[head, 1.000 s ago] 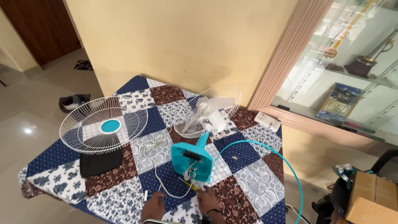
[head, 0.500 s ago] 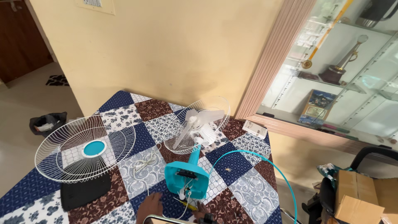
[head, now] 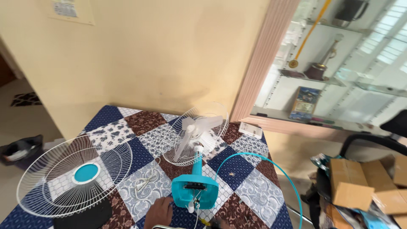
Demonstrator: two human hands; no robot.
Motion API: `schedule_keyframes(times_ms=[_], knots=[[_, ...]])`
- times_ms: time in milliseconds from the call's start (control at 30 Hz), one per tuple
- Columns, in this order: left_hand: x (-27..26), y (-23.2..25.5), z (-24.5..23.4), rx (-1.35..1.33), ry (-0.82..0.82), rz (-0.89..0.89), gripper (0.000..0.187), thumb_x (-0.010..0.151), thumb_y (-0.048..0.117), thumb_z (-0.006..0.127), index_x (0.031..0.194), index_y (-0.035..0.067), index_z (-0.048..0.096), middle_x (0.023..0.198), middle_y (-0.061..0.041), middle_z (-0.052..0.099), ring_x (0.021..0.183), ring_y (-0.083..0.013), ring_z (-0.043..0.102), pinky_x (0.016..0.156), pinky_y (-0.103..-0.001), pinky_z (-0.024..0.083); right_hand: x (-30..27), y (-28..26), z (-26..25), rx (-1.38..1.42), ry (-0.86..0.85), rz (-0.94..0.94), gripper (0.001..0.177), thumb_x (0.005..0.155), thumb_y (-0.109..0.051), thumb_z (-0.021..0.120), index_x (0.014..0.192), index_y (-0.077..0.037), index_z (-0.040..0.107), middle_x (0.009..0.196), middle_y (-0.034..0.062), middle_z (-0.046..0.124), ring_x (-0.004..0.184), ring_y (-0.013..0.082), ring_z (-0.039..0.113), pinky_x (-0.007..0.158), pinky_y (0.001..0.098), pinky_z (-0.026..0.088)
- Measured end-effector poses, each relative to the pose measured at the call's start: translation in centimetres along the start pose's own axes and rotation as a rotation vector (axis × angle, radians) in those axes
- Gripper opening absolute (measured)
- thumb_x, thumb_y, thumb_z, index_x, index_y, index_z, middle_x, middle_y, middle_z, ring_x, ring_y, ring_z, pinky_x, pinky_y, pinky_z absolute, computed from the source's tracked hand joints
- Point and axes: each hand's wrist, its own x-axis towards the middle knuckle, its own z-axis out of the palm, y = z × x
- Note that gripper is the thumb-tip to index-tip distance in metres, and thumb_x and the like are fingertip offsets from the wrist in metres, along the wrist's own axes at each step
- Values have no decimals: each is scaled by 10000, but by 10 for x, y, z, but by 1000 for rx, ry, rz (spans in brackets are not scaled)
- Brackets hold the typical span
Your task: The person uses a screwdriver to adjust internal components of a teal-colored fan base on a patterned table. They repeatedly tighten and loosen screws while holding the fan base steady with the other hand. A second fan and a fan cage are also visible on the table.
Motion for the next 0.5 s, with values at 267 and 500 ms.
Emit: schedule_keyframes(times_ms=[267, 500], knots=[[58, 48, -66, -7, 210, 182, 196, 879, 181, 699, 1021, 91, 596, 965, -110, 639, 944, -335, 629, 813, -470, 491, -29, 28, 21, 123, 112, 142, 462, 855, -231, 763, 1289, -173, 617, 1299, 203, 565, 1209, 392, 601, 1023, 478, 528], [107, 89, -97, -114, 284, 450, 472, 861, 227, 716, 1275, 75, 548, 1264, -157, 599, 1244, -357, 545, 1026, -510, 411, -64, 28, 16, 313, 862, 213, 332, 872, -208, 711, 1162, -55, 660, 1043, 188, 730, 898, 372, 740, 777, 461, 607]])
